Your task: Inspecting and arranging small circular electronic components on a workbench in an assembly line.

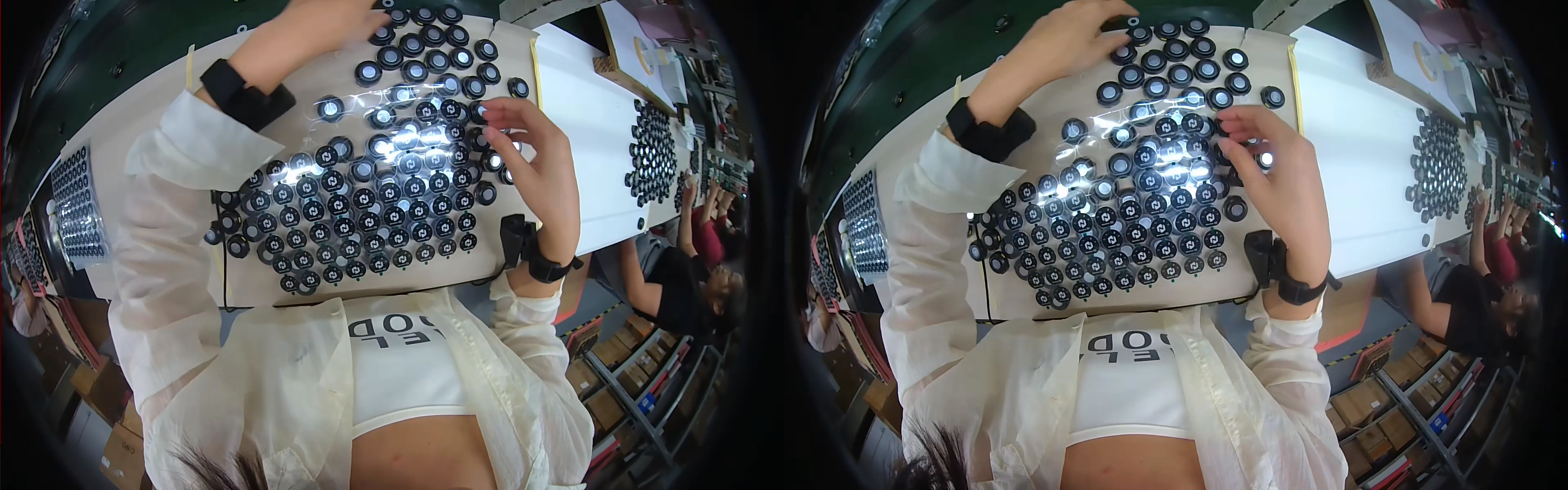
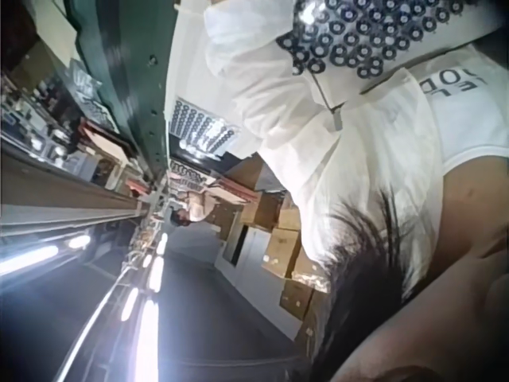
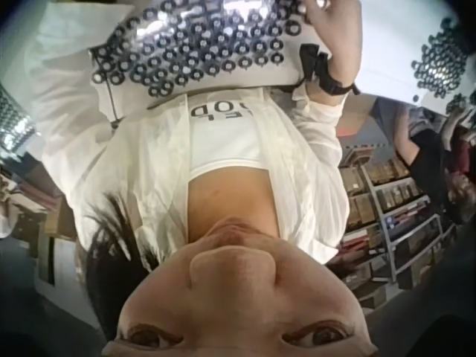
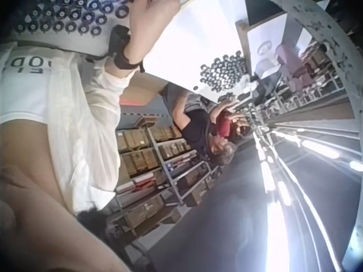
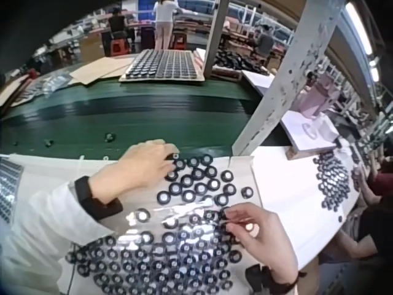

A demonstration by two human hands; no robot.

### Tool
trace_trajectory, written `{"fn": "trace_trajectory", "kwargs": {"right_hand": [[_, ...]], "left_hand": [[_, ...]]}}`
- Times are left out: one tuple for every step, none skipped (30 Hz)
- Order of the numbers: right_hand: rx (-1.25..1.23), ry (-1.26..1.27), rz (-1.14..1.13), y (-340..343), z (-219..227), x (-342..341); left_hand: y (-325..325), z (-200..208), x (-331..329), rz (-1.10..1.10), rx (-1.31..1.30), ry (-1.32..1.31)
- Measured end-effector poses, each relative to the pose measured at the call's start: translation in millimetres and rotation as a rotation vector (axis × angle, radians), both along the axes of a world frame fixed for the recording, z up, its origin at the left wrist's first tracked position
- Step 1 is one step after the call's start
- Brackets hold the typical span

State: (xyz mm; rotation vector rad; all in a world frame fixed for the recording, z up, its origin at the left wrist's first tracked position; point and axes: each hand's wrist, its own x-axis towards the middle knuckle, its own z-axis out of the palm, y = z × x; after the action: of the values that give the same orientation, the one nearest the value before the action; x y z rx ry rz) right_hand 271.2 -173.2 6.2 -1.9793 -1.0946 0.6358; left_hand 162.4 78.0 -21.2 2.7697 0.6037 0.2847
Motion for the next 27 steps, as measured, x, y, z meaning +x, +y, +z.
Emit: {"fn": "trace_trajectory", "kwargs": {"right_hand": [[-0.003, -0.022, 0.040, 3, -1, 1], [-0.007, -0.021, 0.037, 7, -2, 3], [-0.023, -0.044, 0.102, 14, -6, 3], [-0.042, -0.070, 0.154, 18, -7, 4], [-0.044, -0.070, 0.151, 23, -7, 4], [-0.054, -0.084, 0.199, 28, -10, 4], [-0.063, -0.097, 0.247, 32, -12, 5], [-0.084, -0.135, 0.273, 36, -12, 5], [-0.085, -0.133, 0.272, 39, -13, 6], [-0.072, -0.111, 0.301, 42, -15, 7], [-0.058, -0.089, 0.331, 45, -16, 8], [-0.061, -0.086, 0.332, 48, -20, 7], [-0.037, -0.092, 0.377, 51, -24, 7], [-0.014, -0.098, 0.421, 54, -28, 8], [-0.020, -0.096, 0.411, 55, -32, 10], [-0.032, -0.089, 0.415, 59, -35, 11], [-0.044, -0.083, 0.417, 62, -37, 11], [-0.059, -0.091, 0.427, 65, -34, 12], [-0.061, -0.085, 0.432, 68, -33, 11], [-0.102, -0.119, 0.437, 70, -31, 11], [-0.145, -0.155, 0.439, 73, -28, 12], [-0.192, -0.150, 0.443, 77, -27, 12], [-0.194, -0.148, 0.445, 81, -25, 12], [-0.232, -0.181, 0.469, 84, -24, 11], [-0.270, -0.213, 0.493, 85, -23, 10], [-0.274, -0.212, 0.498, 83, -25, 10], [-0.202, -0.273, 0.513, 79, -28, 11]], "left_hand": [[-10, 7, 3, -0.008, -0.045, -0.020], [-6, -2, 7, -0.011, -0.049, -0.018], [2, -18, 10, -0.008, -0.007, -0.014], [5, -21, 13, -0.017, 0.033, -0.013], [7, -23, 14, -0.020, 0.030, -0.013], [7, -19, 15, -0.015, -0.008, -0.003], [7, -15, 15, -0.009, -0.045, 0.008], [5, -11, 13, -0.010, -0.047, 0.009], [1, -4, 8, -0.016, -0.034, -0.100], [-2, 0, 2, -0.022, -0.021, -0.209], [-2, -2, -7, -0.124, -0.005, -0.253], [-2, -6, -17, -0.225, 0.010, -0.298], [-12, -4, -26, -0.250, -0.197, -0.238], [-26, 1, -38, -0.273, -0.403, -0.175], [-39, 4, -47, -0.339, -0.406, -0.082], [-49, 1, -56, -0.422, -0.347, -0.098], [-56, -6, -62, -0.505, -0.289, -0.115], [-60, -15, -66, -0.495, -0.289, -0.110], [-65, -25, -68, -0.487, -0.262, -0.132], [-68, -31, -70, -0.480, -0.235, -0.154], [-71, -32, -71, -0.477, -0.238, -0.154], [-73, -33, -71, -0.452, -0.196, -0.148], [-75, -33, -72, -0.426, -0.155, -0.143], [-75, -34, -74, -0.419, -0.131, -0.134], [-75, -35, -74, -0.414, -0.136, -0.136], [-75, -36, -74, -0.413, -0.128, -0.131], [-76, -36, -75, -0.409, -0.118, -0.125]]}}
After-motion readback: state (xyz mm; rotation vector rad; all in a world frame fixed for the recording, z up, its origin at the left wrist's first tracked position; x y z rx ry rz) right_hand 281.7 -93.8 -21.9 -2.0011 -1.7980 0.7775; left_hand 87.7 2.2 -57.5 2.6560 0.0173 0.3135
